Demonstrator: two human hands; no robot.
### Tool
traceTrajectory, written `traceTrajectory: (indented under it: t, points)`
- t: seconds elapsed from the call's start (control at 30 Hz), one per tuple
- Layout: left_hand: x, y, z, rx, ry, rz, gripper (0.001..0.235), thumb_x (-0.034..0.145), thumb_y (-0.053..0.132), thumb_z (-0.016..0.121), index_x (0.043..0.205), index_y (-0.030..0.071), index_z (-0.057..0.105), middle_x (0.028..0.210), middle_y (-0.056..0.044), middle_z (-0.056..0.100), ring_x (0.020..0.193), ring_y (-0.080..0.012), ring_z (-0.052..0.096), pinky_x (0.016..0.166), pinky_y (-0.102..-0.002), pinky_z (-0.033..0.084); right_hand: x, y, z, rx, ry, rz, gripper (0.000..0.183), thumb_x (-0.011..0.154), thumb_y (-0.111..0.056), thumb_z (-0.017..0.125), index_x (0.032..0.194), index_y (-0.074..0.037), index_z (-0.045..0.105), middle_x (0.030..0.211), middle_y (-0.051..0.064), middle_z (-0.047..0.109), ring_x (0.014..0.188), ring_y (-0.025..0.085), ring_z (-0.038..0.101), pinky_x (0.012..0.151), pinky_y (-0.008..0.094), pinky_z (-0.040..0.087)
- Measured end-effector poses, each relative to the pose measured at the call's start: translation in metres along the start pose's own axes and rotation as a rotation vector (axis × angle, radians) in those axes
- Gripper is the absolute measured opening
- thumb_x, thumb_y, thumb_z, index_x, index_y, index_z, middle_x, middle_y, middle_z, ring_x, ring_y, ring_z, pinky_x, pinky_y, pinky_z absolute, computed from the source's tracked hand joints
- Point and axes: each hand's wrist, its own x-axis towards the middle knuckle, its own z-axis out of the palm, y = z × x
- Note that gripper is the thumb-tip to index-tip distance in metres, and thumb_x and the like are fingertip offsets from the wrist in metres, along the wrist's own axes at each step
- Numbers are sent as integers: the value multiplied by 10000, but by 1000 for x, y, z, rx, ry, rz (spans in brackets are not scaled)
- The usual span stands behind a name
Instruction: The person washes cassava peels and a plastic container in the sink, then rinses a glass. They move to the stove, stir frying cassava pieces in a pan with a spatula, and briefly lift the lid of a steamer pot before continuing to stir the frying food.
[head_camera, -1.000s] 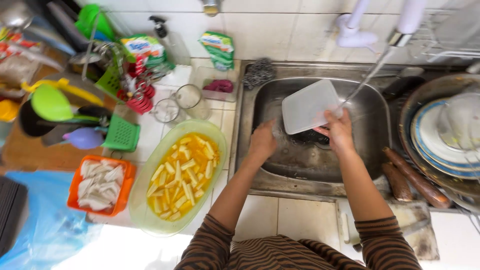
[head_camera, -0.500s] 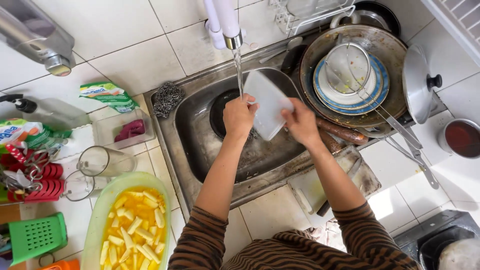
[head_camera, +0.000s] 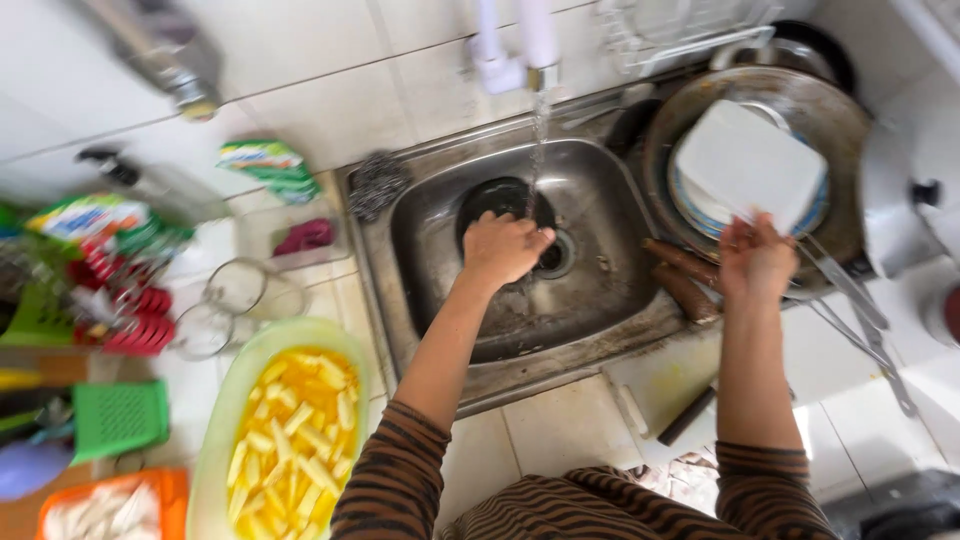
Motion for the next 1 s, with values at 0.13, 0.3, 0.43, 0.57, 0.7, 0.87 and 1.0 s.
traceTrajectory:
  t: [0.13,0.3,0.43,0.57,0.7,0.87,1.0]
  points:
    - [-9,-58,4,225,-56,-124,701,913,644,571,1483,243,493,1616,-153,347,1496,-418,277,1186,-694,162,-43,11,12,-239,-113,-160,307,1007,-50,687,1050,-274,481,1010,-46,726,798,115,691,661,302,525]
    - [-34,-166,-5,569,723,-579,349,899,238,570,1239,202,642,1240,-71,615,1196,-315,535,964,-530,374,-75,71,30,-708,-543,-225,271,1080,-151,620,1260,-195,422,1115,72,604,789,151,577,692,377,655]
    - [-85,-229,-30,816,841,-1046,201,987,319,611,1097,152,628,987,-44,616,610,-75,525,470,-236,429,-143,94,71,-1473,-769,-300,451,1036,-417,654,1300,-73,530,1050,161,735,747,292,743,681,390,545]
    - [-97,-291,-14,450,655,-1042,149,1001,211,605,1109,109,602,940,-51,705,707,-283,762,496,-432,591,-177,109,105,-1547,-803,-213,389,1026,-439,559,1256,-127,537,1040,67,753,696,250,750,782,355,516]
    - [-102,-299,-8,520,639,-848,197,903,58,633,934,213,751,821,-3,747,737,-292,759,538,-416,587,-192,103,115,-1446,-763,-146,253,1040,-280,592,1196,-96,519,1083,52,735,739,248,739,740,340,587]
    - [-106,-210,-38,526,749,-647,107,876,156,695,970,206,694,750,-35,743,667,-351,761,509,-480,601,-170,87,98,-1368,-744,-273,271,1041,-234,603,1207,-42,509,1103,117,721,828,250,716,694,360,633]
    - [-83,-117,-30,512,558,-300,146,985,139,570,921,153,700,754,-44,726,641,-265,741,512,-410,594,-159,74,81,-1324,-715,-528,261,1078,-198,612,1214,-10,493,1057,148,724,691,285,716,640,381,564]
